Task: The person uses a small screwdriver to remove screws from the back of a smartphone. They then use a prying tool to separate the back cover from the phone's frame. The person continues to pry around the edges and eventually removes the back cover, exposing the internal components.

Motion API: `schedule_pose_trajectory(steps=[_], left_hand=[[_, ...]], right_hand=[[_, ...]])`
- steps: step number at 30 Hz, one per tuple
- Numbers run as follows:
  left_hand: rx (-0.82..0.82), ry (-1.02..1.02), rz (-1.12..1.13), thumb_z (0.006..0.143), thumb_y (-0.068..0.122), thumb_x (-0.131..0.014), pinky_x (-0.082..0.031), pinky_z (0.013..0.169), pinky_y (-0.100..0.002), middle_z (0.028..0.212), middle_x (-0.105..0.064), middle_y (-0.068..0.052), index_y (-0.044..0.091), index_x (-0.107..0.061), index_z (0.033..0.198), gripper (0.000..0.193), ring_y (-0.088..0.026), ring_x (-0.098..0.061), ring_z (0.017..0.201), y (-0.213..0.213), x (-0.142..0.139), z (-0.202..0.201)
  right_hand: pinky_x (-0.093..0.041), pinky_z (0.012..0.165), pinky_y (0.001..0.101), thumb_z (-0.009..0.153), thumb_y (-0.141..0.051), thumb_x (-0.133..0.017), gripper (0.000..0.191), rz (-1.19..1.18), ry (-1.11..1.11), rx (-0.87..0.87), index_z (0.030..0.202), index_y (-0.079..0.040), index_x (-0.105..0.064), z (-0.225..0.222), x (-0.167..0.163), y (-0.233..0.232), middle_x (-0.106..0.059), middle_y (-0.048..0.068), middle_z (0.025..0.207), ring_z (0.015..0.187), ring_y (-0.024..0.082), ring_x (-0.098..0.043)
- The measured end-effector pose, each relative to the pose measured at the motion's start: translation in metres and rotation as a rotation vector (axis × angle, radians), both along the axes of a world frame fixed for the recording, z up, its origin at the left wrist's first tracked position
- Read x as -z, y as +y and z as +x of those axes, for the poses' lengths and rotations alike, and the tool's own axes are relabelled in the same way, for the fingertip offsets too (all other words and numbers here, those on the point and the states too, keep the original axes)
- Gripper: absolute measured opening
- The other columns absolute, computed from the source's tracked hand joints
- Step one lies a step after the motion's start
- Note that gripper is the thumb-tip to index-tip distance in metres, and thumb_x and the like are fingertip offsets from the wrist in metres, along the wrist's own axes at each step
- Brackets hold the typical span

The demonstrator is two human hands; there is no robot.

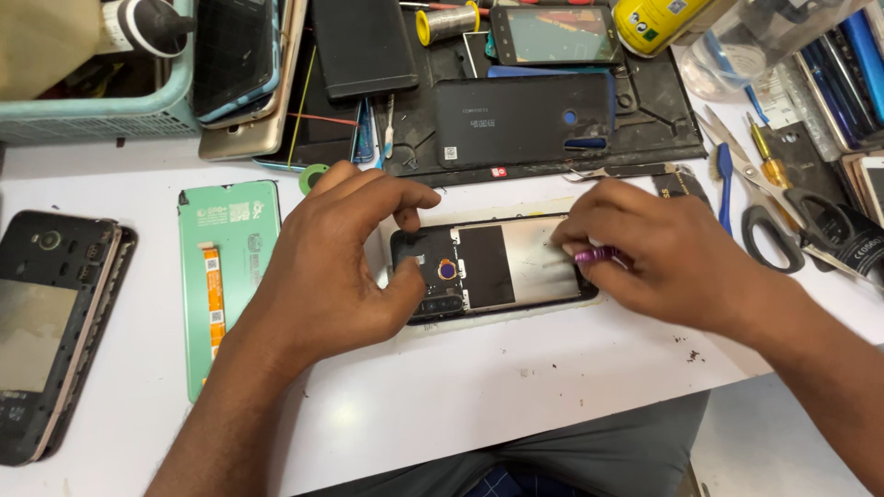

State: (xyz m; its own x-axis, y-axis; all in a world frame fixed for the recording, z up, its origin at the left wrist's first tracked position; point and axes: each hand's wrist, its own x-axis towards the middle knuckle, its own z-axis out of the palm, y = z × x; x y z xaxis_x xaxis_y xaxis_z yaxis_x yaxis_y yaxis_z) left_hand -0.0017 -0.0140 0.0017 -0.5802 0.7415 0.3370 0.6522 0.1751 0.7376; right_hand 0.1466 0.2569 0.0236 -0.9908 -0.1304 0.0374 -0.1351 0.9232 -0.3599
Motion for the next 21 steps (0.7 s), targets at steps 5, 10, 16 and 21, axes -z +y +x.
schedule_pose_trajectory(steps=[5, 10, 16, 21], left_hand=[[0.011, -0.007, 0.008, 0.064, 0.01, -0.066, -0.049, 0.077, -0.037, 0.089, -0.068, -0.004, 0.006, -0.07, 0.113, 0.049, -0.022, -0.058, 0.088, -0.001, 0.0, 0.0], [0.006, -0.011, -0.006, 0.063, 0.011, -0.066, -0.049, 0.076, -0.037, 0.088, -0.068, -0.004, 0.006, -0.07, 0.112, 0.049, -0.021, -0.058, 0.089, -0.001, 0.0, 0.0], [0.015, -0.005, -0.001, 0.064, 0.012, -0.067, -0.049, 0.076, -0.037, 0.086, -0.068, -0.003, 0.006, -0.07, 0.111, 0.047, -0.021, -0.056, 0.088, -0.001, 0.002, -0.001], [0.007, -0.01, -0.009, 0.063, 0.012, -0.067, -0.048, 0.073, -0.037, 0.085, -0.067, -0.003, 0.006, -0.07, 0.11, 0.047, -0.021, -0.056, 0.087, -0.001, 0.004, -0.001]], right_hand=[[-0.054, 0.052, 0.0314, 0.08, -0.01, -0.073, 0.021, 0.078, 0.046, -0.025, 0.101, -0.008, -0.073, 0.002, 0.006, -0.009, -0.069, 0.001, 0.1, 0.066, 0.019, -0.07], [-0.055, 0.052, 0.0319, 0.079, -0.011, -0.074, 0.028, 0.109, 0.056, -0.015, 0.106, -0.008, -0.073, -0.001, 0.009, -0.009, -0.068, 0.003, 0.1, 0.066, 0.019, -0.07], [-0.055, 0.053, 0.0287, 0.081, -0.007, -0.072, 0.024, 0.071, 0.047, 0.049, 0.106, -0.009, -0.074, 0.007, 0.007, -0.005, -0.069, 0.002, 0.1, 0.065, 0.015, -0.069], [-0.055, 0.057, 0.0264, 0.083, -0.005, -0.07, 0.026, -0.108, 0.054, 0.079, 0.109, -0.008, -0.072, 0.019, 0.001, 0.0, -0.067, 0.001, 0.099, 0.071, 0.012, -0.069]])
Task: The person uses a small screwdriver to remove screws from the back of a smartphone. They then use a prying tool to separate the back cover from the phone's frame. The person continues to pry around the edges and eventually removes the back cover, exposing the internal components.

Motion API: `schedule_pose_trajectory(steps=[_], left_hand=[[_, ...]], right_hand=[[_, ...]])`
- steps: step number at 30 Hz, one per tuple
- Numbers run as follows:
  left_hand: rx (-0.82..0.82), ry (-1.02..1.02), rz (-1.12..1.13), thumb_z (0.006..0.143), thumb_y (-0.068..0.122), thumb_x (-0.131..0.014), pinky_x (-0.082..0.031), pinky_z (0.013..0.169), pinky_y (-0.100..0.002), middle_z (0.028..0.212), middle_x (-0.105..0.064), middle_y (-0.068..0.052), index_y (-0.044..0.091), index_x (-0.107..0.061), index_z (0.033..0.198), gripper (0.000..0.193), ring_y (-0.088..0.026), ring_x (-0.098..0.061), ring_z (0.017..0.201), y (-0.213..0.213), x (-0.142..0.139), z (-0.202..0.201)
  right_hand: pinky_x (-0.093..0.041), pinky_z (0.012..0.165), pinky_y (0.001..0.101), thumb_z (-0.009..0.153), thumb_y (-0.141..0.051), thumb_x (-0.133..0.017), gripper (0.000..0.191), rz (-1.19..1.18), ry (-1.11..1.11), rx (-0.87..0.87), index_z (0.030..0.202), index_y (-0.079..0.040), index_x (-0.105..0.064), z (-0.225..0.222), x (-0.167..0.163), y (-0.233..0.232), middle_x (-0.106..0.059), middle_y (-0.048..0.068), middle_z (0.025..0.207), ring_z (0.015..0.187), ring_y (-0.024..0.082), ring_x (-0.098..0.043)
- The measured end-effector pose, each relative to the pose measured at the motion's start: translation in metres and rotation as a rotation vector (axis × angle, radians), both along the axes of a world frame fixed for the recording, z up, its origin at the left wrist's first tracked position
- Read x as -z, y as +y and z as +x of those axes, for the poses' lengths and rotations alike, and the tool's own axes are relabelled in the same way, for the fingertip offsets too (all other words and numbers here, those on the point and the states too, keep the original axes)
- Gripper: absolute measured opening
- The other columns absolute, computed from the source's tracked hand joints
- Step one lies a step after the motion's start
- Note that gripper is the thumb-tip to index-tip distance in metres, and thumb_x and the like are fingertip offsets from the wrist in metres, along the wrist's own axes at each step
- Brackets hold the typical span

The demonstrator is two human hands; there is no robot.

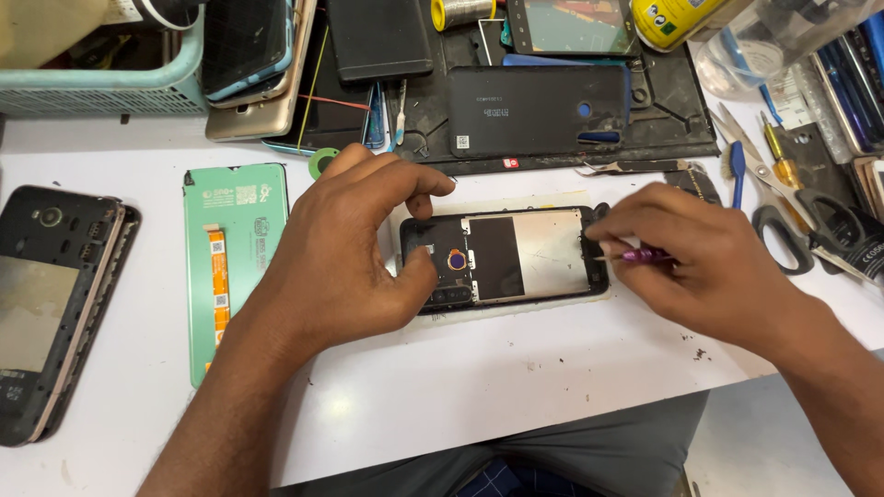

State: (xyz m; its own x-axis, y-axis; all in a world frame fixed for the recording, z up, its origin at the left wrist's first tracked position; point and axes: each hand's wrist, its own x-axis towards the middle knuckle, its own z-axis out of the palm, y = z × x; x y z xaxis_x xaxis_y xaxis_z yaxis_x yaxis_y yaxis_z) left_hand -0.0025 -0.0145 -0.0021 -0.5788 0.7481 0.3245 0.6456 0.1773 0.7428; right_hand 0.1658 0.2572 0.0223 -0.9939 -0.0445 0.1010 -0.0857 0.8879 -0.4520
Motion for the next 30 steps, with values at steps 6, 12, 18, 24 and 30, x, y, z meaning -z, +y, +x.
schedule_pose_trajectory(steps=[6, 12, 18, 24, 30], left_hand=[[0.015, 0.016, -0.006, 0.063, 0.011, -0.067, -0.049, 0.074, -0.038, 0.086, -0.068, -0.003, 0.006, -0.07, 0.111, 0.048, -0.021, -0.057, 0.088, 0.001, 0.0, 0.0], [-0.004, 0.014, -0.007, 0.063, 0.011, -0.066, -0.05, 0.076, -0.038, 0.087, -0.068, -0.004, 0.007, -0.07, 0.113, 0.05, -0.022, -0.059, 0.088, 0.0, -0.003, 0.001], [-0.012, -0.053, -0.081, 0.063, 0.013, -0.068, -0.054, 0.073, -0.04, 0.093, -0.068, -0.006, 0.007, -0.067, 0.117, 0.055, -0.024, -0.069, 0.082, -0.004, -0.01, 0.002], [-0.019, -0.07, -0.178, 0.06, 0.013, -0.068, -0.055, 0.072, -0.039, 0.091, -0.069, -0.006, 0.007, -0.067, 0.117, 0.056, -0.023, -0.07, 0.075, -0.003, -0.015, 0.004], [-0.038, -0.135, -0.238, 0.059, 0.012, -0.068, -0.055, 0.068, -0.039, 0.09, -0.069, -0.004, 0.009, -0.067, 0.117, 0.059, -0.022, -0.069, 0.069, -0.001, -0.019, 0.004]], right_hand=[[-0.056, 0.048, 0.027, 0.079, -0.011, -0.076, 0.019, 0.094, -0.09, -0.028, 0.098, -0.008, -0.075, 0.002, 0.004, -0.009, -0.071, 0.0, 0.094, 0.06, 0.013, -0.069], [-0.053, 0.047, 0.0298, 0.08, -0.012, -0.072, 0.017, 0.178, -0.075, -0.11, 0.097, -0.009, -0.074, -0.01, 0.001, -0.014, -0.069, 0.001, 0.094, 0.059, 0.018, -0.068], [-0.052, 0.048, 0.0371, 0.081, -0.019, -0.075, 0.02, 0.222, -0.309, 0.011, 0.097, -0.009, -0.066, -0.014, -0.005, -0.021, -0.065, 0.003, 0.093, 0.057, 0.023, -0.066], [-0.056, 0.054, 0.0337, 0.081, -0.014, -0.069, 0.023, 0.103, -0.241, -0.006, 0.103, -0.01, -0.071, -0.012, -0.009, -0.019, -0.069, 0.003, 0.095, 0.062, 0.021, -0.071], [-0.056, 0.054, 0.0337, 0.082, -0.016, -0.07, 0.019, 0.15, -0.218, -0.028, 0.101, -0.012, -0.072, -0.013, -0.008, -0.02, -0.07, 0.001, 0.093, 0.063, 0.021, -0.071]])
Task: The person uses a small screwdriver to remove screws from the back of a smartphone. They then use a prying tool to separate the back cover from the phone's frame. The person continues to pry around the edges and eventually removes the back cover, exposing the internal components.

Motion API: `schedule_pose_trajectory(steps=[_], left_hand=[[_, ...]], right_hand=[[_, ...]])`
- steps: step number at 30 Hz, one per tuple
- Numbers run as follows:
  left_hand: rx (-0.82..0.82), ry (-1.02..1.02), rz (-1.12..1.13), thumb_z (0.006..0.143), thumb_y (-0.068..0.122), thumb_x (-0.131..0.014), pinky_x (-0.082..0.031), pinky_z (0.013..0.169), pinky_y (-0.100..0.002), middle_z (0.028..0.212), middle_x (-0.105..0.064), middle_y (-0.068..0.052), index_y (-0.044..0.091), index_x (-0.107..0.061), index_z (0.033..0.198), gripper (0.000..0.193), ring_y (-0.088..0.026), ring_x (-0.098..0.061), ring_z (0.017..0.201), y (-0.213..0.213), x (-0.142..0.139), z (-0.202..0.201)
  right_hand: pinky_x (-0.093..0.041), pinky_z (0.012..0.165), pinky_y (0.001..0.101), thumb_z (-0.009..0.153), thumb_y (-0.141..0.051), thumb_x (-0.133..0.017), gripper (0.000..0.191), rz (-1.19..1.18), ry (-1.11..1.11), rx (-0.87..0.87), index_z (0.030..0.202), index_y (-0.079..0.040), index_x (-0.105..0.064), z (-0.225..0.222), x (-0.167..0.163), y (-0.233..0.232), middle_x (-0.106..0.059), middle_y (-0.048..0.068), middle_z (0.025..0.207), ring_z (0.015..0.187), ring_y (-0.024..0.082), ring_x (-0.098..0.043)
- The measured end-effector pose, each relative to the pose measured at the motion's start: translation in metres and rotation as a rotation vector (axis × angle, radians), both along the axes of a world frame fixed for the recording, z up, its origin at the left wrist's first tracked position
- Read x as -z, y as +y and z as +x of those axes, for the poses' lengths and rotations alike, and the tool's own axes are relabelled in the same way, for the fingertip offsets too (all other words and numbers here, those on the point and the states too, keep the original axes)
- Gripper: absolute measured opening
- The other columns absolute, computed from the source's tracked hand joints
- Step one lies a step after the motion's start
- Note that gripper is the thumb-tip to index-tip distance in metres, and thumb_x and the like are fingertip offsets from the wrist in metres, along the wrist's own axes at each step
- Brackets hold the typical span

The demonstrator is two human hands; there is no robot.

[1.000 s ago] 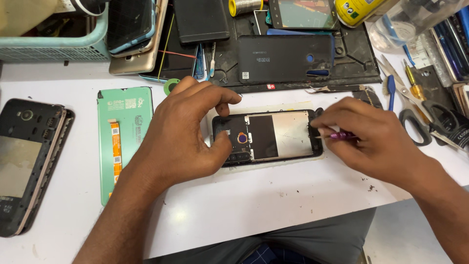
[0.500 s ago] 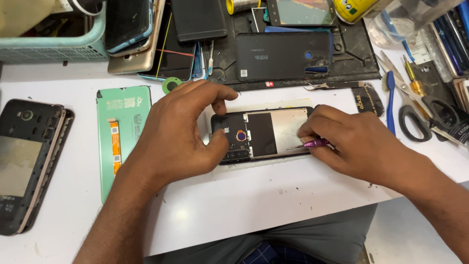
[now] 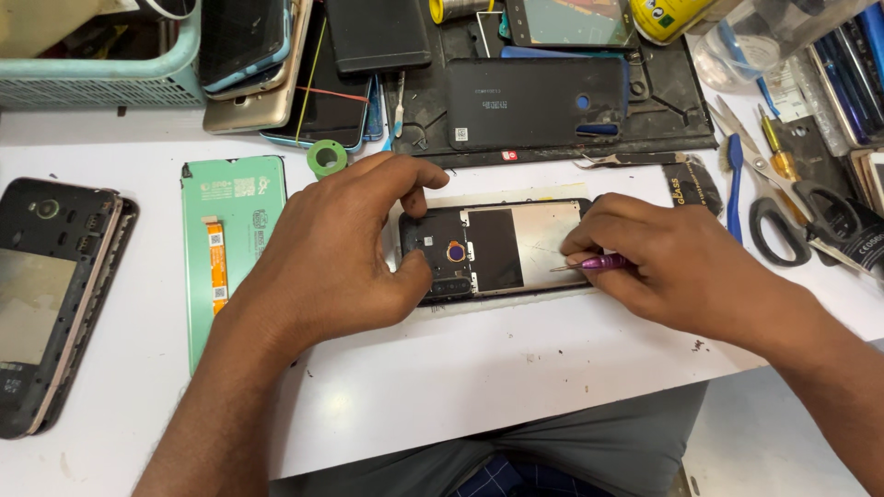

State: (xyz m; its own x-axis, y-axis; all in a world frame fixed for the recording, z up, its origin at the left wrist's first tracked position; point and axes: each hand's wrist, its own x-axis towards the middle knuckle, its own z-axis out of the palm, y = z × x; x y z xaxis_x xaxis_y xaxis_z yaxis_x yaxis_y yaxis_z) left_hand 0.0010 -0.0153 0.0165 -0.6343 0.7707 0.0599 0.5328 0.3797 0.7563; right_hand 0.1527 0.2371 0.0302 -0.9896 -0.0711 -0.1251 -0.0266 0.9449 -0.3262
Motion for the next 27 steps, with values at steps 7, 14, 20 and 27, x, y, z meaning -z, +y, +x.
schedule_pose_trajectory(steps=[7, 14, 20, 27], left_hand=[[0.001, -0.026, -0.156, 0.059, 0.013, -0.073, -0.053, 0.069, -0.041, 0.092, -0.069, -0.006, 0.008, -0.065, 0.12, 0.061, -0.024, -0.068, 0.074, -0.004, -0.007, -0.004], [0.027, -0.115, -0.376, 0.056, 0.019, -0.085, -0.053, 0.084, -0.041, 0.105, -0.07, -0.008, 0.011, -0.057, 0.136, 0.086, -0.026, -0.07, 0.098, -0.011, -0.007, -0.007], [0.059, -0.13, -0.375, 0.057, 0.02, -0.086, -0.054, 0.083, -0.042, 0.105, -0.071, -0.007, 0.012, -0.06, 0.13, 0.078, -0.027, -0.07, 0.099, -0.007, -0.008, -0.005], [0.067, -0.174, -0.296, 0.057, 0.021, -0.088, -0.055, 0.087, -0.042, 0.116, -0.073, -0.013, 0.008, -0.057, 0.134, 0.084, -0.029, -0.069, 0.109, -0.006, -0.002, -0.005]], right_hand=[[-0.052, 0.049, 0.0387, 0.081, -0.027, -0.075, 0.024, 0.09, -0.118, 0.046, 0.096, -0.011, -0.064, -0.006, 0.001, -0.006, -0.066, 0.004, 0.09, 0.057, 0.024, -0.067], [-0.049, 0.054, 0.0418, 0.084, -0.016, -0.064, 0.013, -0.028, 0.023, 0.105, 0.091, -0.006, -0.058, 0.003, 0.006, 0.006, -0.063, 0.008, 0.079, 0.059, 0.027, -0.064], [-0.047, 0.054, 0.0363, 0.085, -0.01, -0.06, 0.007, -0.194, 0.022, 0.194, 0.09, -0.006, -0.056, 0.003, 0.007, 0.007, -0.059, 0.006, 0.068, 0.061, 0.021, -0.057], [-0.048, 0.051, 0.0303, 0.08, -0.008, -0.068, 0.011, -0.329, -0.067, 0.069, 0.087, -0.006, -0.06, -0.023, 0.003, -0.02, -0.062, 0.004, 0.081, 0.059, 0.012, -0.059]])
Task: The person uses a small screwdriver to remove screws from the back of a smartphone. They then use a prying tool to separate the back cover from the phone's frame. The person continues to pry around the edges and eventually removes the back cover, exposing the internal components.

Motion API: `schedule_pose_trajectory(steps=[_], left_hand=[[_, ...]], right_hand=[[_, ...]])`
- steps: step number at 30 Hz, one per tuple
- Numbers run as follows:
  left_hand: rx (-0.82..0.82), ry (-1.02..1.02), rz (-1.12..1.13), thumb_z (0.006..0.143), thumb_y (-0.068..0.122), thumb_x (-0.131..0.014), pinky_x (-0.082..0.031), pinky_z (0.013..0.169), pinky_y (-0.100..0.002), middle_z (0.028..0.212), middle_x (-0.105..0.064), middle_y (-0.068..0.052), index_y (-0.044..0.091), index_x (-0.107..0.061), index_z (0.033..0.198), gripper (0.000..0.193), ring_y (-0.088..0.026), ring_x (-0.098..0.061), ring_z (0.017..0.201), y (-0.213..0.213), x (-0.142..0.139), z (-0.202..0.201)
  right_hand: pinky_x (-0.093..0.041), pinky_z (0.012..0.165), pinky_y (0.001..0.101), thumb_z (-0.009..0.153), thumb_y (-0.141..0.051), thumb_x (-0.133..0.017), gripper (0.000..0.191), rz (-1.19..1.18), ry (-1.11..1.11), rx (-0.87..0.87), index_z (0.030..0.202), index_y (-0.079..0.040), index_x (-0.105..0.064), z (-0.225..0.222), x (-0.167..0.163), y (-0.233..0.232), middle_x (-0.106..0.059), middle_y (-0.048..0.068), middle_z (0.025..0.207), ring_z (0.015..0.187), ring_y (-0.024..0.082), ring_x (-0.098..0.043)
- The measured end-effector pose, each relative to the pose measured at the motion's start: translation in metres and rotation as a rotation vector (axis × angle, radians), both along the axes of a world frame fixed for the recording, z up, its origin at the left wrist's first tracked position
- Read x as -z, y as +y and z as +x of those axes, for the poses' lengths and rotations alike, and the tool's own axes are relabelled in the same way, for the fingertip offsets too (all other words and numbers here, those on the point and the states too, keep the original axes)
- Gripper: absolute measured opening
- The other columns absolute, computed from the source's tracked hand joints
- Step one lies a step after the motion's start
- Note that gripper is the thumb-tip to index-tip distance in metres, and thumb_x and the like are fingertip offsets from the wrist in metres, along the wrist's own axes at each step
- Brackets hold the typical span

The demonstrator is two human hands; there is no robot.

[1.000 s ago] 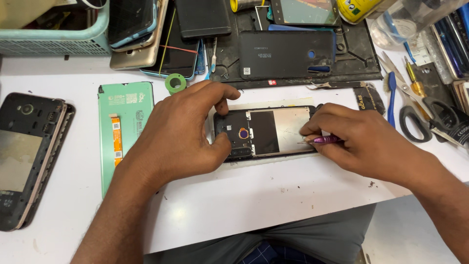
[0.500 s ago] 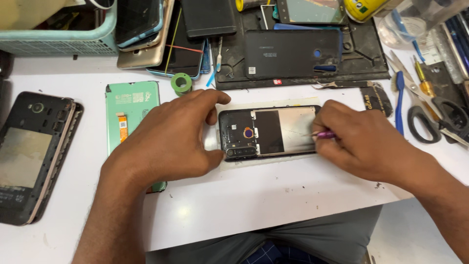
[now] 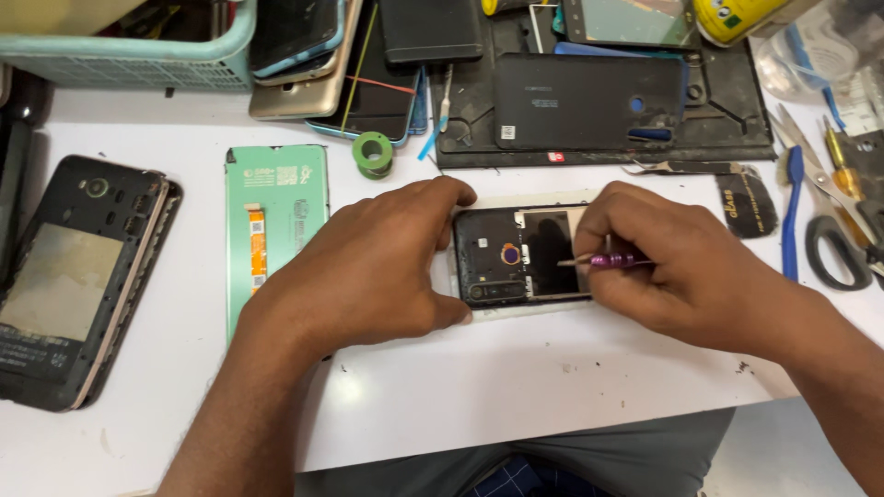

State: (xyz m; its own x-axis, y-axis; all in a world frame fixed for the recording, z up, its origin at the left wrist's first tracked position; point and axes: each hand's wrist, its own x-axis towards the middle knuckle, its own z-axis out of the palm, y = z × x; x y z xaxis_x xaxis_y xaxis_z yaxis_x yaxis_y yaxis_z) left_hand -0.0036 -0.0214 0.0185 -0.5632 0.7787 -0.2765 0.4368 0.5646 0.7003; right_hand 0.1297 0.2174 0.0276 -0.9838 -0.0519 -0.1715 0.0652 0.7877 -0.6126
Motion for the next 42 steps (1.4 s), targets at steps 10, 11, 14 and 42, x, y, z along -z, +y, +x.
schedule_pose_trajectory(steps=[10, 11, 14, 42], left_hand=[[-0.001, -0.103, 0.038, 0.058, 0.013, -0.086, -0.055, 0.086, -0.04, 0.114, -0.07, -0.011, 0.008, -0.056, 0.134, 0.081, -0.026, -0.069, 0.108, -0.008, 0.01, -0.014], [0.002, -0.091, 0.082, 0.059, 0.014, -0.087, -0.055, 0.086, -0.04, 0.116, -0.069, -0.011, 0.008, -0.056, 0.135, 0.082, -0.026, -0.068, 0.109, -0.008, 0.011, -0.014], [-0.003, -0.086, 0.082, 0.059, 0.01, -0.085, -0.055, 0.086, -0.04, 0.115, -0.069, -0.009, 0.01, -0.056, 0.133, 0.079, -0.026, -0.067, 0.108, -0.011, 0.011, -0.015], [-0.022, -0.105, 0.081, 0.063, 0.011, -0.08, -0.056, 0.079, -0.041, 0.104, -0.068, -0.009, 0.009, -0.056, 0.132, 0.073, -0.024, -0.068, 0.101, -0.01, 0.009, -0.014]], right_hand=[[-0.055, 0.053, 0.0343, 0.081, -0.014, -0.069, 0.014, 0.07, -0.02, -0.341, 0.093, -0.009, -0.069, -0.055, -0.006, -0.041, -0.064, 0.003, 0.09, 0.064, 0.018, -0.068], [-0.054, 0.053, 0.0359, 0.08, -0.015, -0.069, 0.016, 0.104, -0.019, -0.361, 0.094, -0.009, -0.069, -0.059, -0.006, -0.044, -0.064, 0.003, 0.091, 0.062, 0.02, -0.068], [-0.052, 0.053, 0.0386, 0.078, -0.017, -0.07, 0.018, 0.153, -0.017, -0.413, 0.095, -0.01, -0.068, -0.065, -0.004, -0.051, -0.064, 0.005, 0.092, 0.06, 0.023, -0.067], [-0.046, 0.06, 0.0188, 0.091, -0.001, -0.066, 0.032, -0.04, 0.325, 0.042, 0.123, 0.001, -0.065, -0.007, 0.012, 0.011, -0.066, 0.005, 0.1, 0.072, 0.004, -0.061]])
